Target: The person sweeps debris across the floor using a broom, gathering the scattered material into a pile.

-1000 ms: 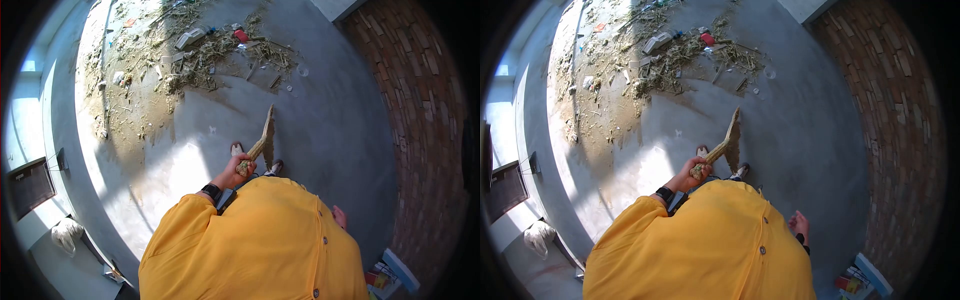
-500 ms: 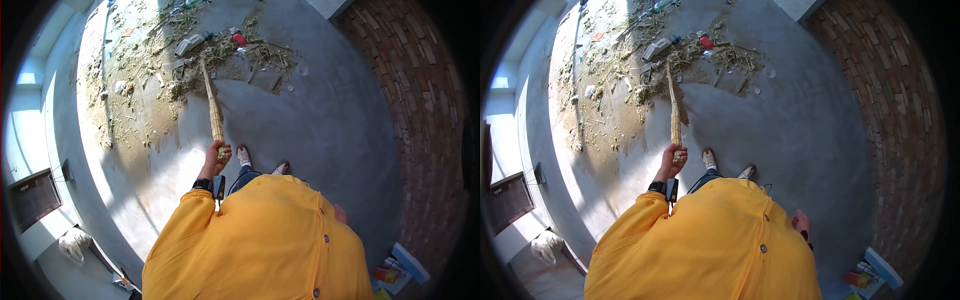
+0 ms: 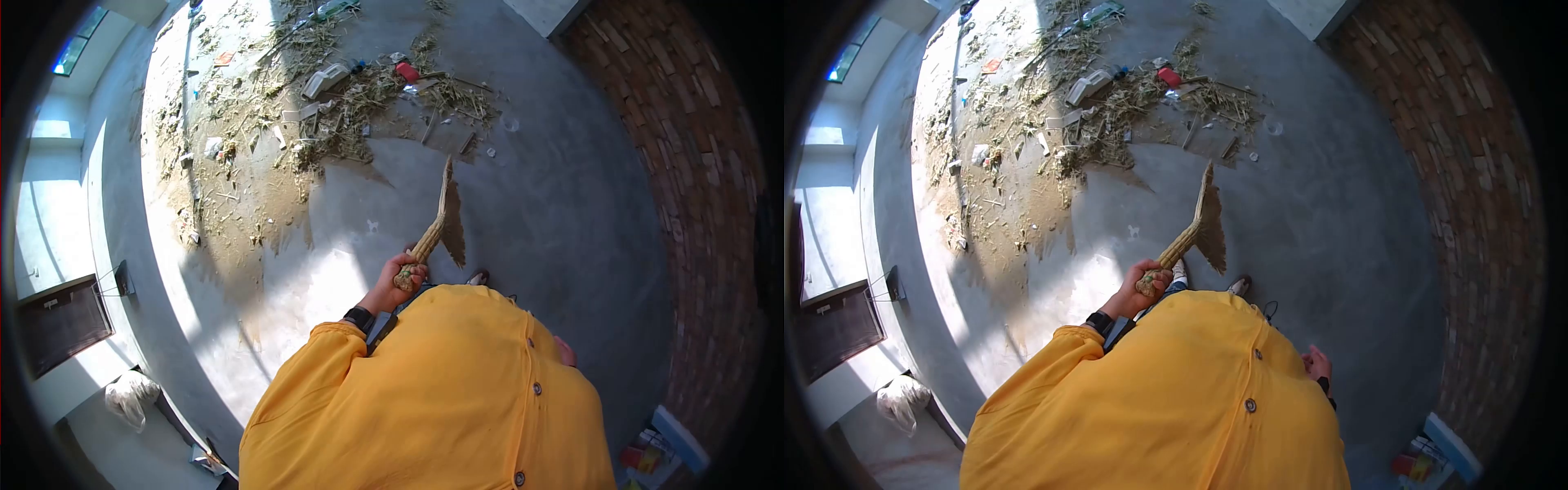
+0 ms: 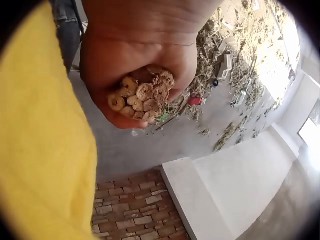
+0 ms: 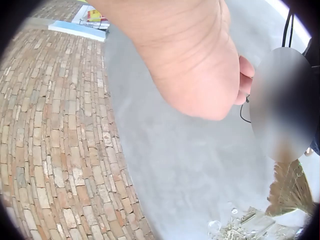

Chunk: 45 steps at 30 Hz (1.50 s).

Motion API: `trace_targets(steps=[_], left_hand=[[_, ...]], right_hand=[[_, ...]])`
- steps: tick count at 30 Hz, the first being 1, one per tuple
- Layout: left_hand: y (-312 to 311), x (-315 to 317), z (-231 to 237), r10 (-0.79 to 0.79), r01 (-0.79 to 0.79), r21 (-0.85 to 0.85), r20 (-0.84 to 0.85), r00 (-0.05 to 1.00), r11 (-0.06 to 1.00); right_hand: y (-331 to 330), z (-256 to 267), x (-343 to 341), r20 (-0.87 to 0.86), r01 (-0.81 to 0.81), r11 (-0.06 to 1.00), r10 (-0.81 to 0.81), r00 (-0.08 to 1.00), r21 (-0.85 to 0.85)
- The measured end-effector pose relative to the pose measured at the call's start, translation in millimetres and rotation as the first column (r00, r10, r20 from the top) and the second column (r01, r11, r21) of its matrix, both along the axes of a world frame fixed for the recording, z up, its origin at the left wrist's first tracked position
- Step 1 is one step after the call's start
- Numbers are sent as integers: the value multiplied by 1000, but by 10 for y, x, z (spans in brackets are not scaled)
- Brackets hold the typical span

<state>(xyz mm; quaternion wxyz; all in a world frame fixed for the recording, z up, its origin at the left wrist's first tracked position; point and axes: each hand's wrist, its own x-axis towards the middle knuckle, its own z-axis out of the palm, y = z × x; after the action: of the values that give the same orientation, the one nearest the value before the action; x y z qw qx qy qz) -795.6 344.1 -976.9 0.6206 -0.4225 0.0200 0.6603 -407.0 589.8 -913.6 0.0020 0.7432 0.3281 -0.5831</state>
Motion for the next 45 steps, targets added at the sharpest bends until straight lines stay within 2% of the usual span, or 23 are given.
trace_targets(steps=[1,3,7,8,10,11,13,15,17,20,22,23,25,27,29,31,34,36,38,41,43,44,45], left_hand=[[-23,-17,-26,-1,1,0,2,1000,1000],[-150,-116,-86,132,-132,-14,165,977,991],[-780,-755,-380,276,-271,-132,22,961,953],[-916,-934,-378,375,-363,-121,93,922,924],[-1085,-1243,-467,440,-436,-136,-5,898,890],[-1104,-1349,-540,377,-389,-101,-114,919,916],[-946,-1420,-435,165,-219,-202,-254,953,954],[-762,-1247,-302,-49,-156,-361,-497,867,919],[-696,-1011,-233,-73,-200,-398,-575,815,895],[-642,-765,-2,-62,-195,-372,-578,814,908],[-644,-761,17,46,-202,-250,-518,854,947],[-650,-802,46,159,-224,-131,-381,911,966],[-636,-860,151,182,-199,-19,-332,926,980],[-558,-824,227,157,-171,-19,-304,940,985],[-401,-734,253,-42,17,-75,-347,937,997],[-175,-633,306,-247,167,-220,-411,877,961],[245,-549,334,-322,252,-215,-411,853,944],[578,-491,354,-418,385,-163,-408,812,908],[901,-408,332,-447,415,-169,-405,798,894],[1383,-281,303,-494,462,-174,-351,796,869],[1664,-298,251,-532,486,-216,-324,782,847],[1777,-297,154,-470,440,-166,-278,838,882],[1908,-271,50,-408,391,-116,-220,886,913]], right_hand=[[-6,5,-3,5,8,1000,-8,1000,2],[-15,-5,19,24,-2,1000,2,1000,10],[-20,-18,12,65,-22,1000,21,998,6],[-12,-22,15,75,-24,1000,24,997,2],[31,-62,44,27,-96,995,97,995,-27],[38,-75,43,11,-122,992,122,992,-36],[69,-98,-15,-23,-12,1000,12,1000,-21],[100,-109,-138,19,-28,1000,28,999,-3],[58,-60,-292,60,-32,999,32,998,10],[9,26,-461,37,-60,998,59,998,14],[18,-23,-481,44,-99,995,99,994,-6],[26,-27,-498,46,-106,994,106,993,-8],[33,-19,-545,58,-160,987,161,985,-29],[70,-65,-542,40,-95,995,97,994,-37],[137,-130,-550,16,-40,998,40,999,-50],[206,-187,-530,26,-56,997,58,998,-61],[381,-304,-517,31,-89,993,91,995,-77],[577,-395,-469,16,-135,988,136,991,-69],[803,-528,-398,-8,-195,978,195,981,-71],[1241,-766,-279,-66,-86,995,83,994,-45],[1467,-824,-167,-141,156,984,-167,976,-91],[1585,-719,-198,-129,69,993,-81,988,-94],[1682,-675,-189,-118,96,990,-107,987,-100]])
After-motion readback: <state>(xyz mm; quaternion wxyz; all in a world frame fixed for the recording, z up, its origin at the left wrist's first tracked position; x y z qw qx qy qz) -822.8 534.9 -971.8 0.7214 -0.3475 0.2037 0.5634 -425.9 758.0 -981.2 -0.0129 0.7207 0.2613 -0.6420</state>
